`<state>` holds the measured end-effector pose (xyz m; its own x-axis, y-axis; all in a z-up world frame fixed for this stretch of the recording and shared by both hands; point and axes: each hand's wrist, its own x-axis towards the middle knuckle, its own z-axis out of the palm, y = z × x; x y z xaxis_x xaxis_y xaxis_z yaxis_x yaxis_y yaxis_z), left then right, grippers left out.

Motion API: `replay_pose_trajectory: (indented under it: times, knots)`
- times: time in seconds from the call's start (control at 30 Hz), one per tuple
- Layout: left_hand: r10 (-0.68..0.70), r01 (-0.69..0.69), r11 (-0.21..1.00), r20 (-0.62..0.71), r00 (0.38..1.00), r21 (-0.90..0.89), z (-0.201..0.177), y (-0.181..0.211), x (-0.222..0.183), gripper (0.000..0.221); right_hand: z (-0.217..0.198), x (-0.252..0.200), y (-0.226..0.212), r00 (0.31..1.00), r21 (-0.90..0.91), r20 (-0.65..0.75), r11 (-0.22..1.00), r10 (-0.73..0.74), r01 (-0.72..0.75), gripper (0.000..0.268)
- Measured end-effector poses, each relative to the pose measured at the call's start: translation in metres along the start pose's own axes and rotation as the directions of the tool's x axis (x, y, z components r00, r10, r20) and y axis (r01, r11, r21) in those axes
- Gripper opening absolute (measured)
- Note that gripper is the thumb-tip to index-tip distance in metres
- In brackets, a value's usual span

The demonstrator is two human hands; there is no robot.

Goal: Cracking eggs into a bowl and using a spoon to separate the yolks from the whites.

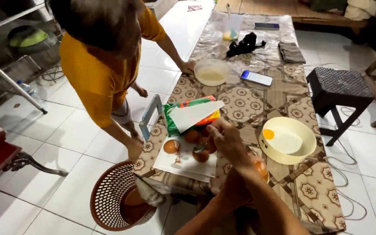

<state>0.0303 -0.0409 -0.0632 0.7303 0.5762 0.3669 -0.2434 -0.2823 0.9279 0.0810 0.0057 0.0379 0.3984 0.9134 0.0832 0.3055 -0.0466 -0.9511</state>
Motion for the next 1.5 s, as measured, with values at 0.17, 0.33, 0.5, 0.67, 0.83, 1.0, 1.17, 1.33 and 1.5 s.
replay_pose_trajectory:
  times: [0.17, 0.33, 0.5, 0.67, 0.83, 1.0, 1.17, 1.33, 1.5]
  knots:
    - [0.246, -0.212, 0.947, -0.123, 0.961, 0.241, -0.006, -0.003, 0.001, 0.023, -0.040, -0.043, -0.036, 0.967, 0.220, -0.251, 0.971, -0.036, 0.094, 0.020]
    - [0.113, -0.085, 0.977, -0.136, 0.984, 0.194, -0.018, 0.021, 0.005, 0.042, -0.096, -0.106, -0.038, 0.835, 0.242, -0.544, 0.937, -0.085, 0.253, 0.006]
    - [0.176, -0.142, 0.956, -0.111, 0.978, 0.257, -0.023, 0.026, 0.008, 0.041, -0.096, -0.163, -0.013, 0.623, -0.123, -0.736, 0.957, -0.266, 0.264, 0.010]
    - [0.200, -0.164, 0.922, -0.067, 0.977, 0.351, -0.027, 0.032, 0.007, 0.046, -0.097, -0.187, 0.035, 0.639, -0.306, -0.644, 0.907, -0.420, 0.288, 0.013]
    - [0.130, -0.105, 0.929, -0.047, 0.990, 0.355, -0.031, 0.043, 0.007, 0.049, -0.099, -0.188, 0.042, 0.675, -0.321, -0.621, 0.915, -0.398, 0.244, 0.015]
    - [0.160, -0.125, 0.900, -0.050, 0.986, 0.417, -0.028, 0.040, 0.004, 0.048, -0.095, -0.181, 0.035, 0.735, -0.187, -0.603, 0.951, -0.309, 0.246, 0.019]
    - [0.087, -0.048, 0.918, -0.080, 0.993, 0.395, -0.025, 0.039, 0.000, 0.048, -0.092, -0.154, 0.006, 0.782, 0.089, -0.565, 0.923, -0.263, 0.375, 0.022]
    - [0.120, -0.080, 0.928, -0.087, 0.989, 0.363, -0.034, 0.039, 0.004, 0.046, -0.097, -0.154, 0.006, 0.771, 0.030, -0.566, 0.927, -0.292, 0.373, 0.026]
    - [0.103, -0.074, 0.896, -0.043, 0.994, 0.438, -0.035, 0.040, 0.005, 0.048, -0.100, -0.157, 0.016, 0.750, -0.096, -0.568, 0.933, -0.338, 0.348, 0.024]
